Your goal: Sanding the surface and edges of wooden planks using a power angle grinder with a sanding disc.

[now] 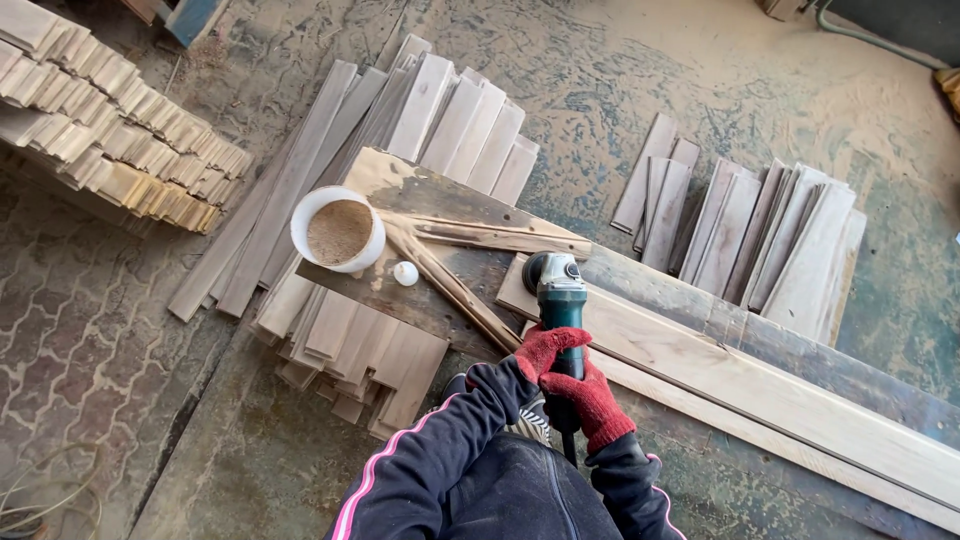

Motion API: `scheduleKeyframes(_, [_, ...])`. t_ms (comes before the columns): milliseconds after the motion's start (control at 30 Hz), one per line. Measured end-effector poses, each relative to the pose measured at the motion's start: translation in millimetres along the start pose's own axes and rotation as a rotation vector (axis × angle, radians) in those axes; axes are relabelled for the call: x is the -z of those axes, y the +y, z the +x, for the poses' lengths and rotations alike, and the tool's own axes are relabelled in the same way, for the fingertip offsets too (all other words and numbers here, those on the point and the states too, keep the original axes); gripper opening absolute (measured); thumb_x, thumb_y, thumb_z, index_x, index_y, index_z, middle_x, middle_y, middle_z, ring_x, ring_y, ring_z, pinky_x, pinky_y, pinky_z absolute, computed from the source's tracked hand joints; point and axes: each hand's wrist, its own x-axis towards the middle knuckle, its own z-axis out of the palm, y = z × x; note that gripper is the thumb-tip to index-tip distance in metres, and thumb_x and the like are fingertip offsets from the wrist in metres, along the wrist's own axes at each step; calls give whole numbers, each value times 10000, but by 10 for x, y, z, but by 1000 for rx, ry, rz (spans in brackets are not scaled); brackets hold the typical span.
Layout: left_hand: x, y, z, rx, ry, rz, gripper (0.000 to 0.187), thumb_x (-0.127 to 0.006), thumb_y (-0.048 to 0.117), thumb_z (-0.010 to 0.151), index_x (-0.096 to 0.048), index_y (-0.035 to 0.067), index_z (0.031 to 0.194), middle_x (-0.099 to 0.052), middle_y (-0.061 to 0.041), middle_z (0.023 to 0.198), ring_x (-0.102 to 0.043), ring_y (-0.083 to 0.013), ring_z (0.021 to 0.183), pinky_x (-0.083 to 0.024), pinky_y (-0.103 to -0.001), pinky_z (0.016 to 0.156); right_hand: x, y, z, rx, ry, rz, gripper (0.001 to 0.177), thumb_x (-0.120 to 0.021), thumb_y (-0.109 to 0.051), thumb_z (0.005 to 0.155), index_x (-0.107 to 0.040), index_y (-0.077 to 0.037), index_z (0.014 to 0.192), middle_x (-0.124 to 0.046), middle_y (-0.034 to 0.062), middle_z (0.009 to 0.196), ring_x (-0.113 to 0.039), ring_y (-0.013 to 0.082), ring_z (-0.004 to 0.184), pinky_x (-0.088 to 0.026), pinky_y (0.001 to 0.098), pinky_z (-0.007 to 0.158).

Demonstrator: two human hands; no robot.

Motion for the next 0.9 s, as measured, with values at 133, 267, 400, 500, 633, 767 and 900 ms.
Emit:
scheduleKeyframes(133, [114, 124, 149, -29, 17, -15, 528, -943, 31, 628, -676, -34, 1079, -711, -261, 739, -757, -414, 659, -622, -538, 631, -198, -187, 1, -7, -4, -5, 488, -967, -110, 596, -662, 19, 954, -646, 246, 709, -703, 401, 565, -616, 516, 491])
scheduleKeyframes(267, [150, 115, 175, -2, 13, -35, 552, -957, 16, 619, -670, -52, 1086, -705, -284, 746, -751, -443, 659, -615, -566, 637, -225, -267, -44, -30, -8, 12, 471, -952, -93, 601, -656, 28, 947, -638, 249, 677, -692, 402, 532, -602, 511, 457])
scheduleKeyframes(400, [-251, 612, -682, 58, 51, 26, 485, -913, 110, 631, -632, -14, 1006, -643, -138, 691, -737, -290, 643, -637, -421, 654, -188, -288, -98, -37, -39, -14, 470, -959, -95, 568, -663, 36, 910, -635, 248, 650, -691, 388, 520, -595, 492, 451])
scheduleKeyframes(500, [-144, 370, -587, 71, 73, -15, 454, -906, 138, 633, -621, -11, 955, -621, -96, 665, -729, -266, 627, -636, -413, 645, -140, -291, -230, -22, -65, -81, 470, -971, -127, 543, -697, 19, 895, -649, 231, 673, -698, 359, 577, -598, 467, 509])
scheduleKeyframes(633, [174, -69, -331, 27, 48, -115, 371, -955, 36, 669, -707, -31, 936, -681, -248, 704, -739, -438, 633, -619, -582, 600, -57, -175, -293, -54, -77, -180, 527, -985, -168, 522, -721, 4, 944, -668, 196, 758, -696, 327, 714, -614, 435, 637])
scheduleKeyframes(767, [393, -250, -248, 167, 32, -226, 376, -844, 302, 813, -731, -8, 992, -712, -203, 779, -765, -376, 695, -660, -538, 610, 44, -39, -205, -52, -117, -200, 538, -984, -141, 538, -712, 9, 977, -671, 207, 783, -705, 333, 735, -627, 445, 641])
scheduleKeyframes(900, [170, -92, -351, 25, 56, -91, 306, -936, 83, 716, -728, -20, 915, -678, -216, 688, -729, -405, 614, -621, -546, 566, 36, -67, -137, -69, -101, -227, 535, -984, -191, 543, -731, -31, 987, -685, 205, 789, -708, 344, 728, -617, 452, 650])
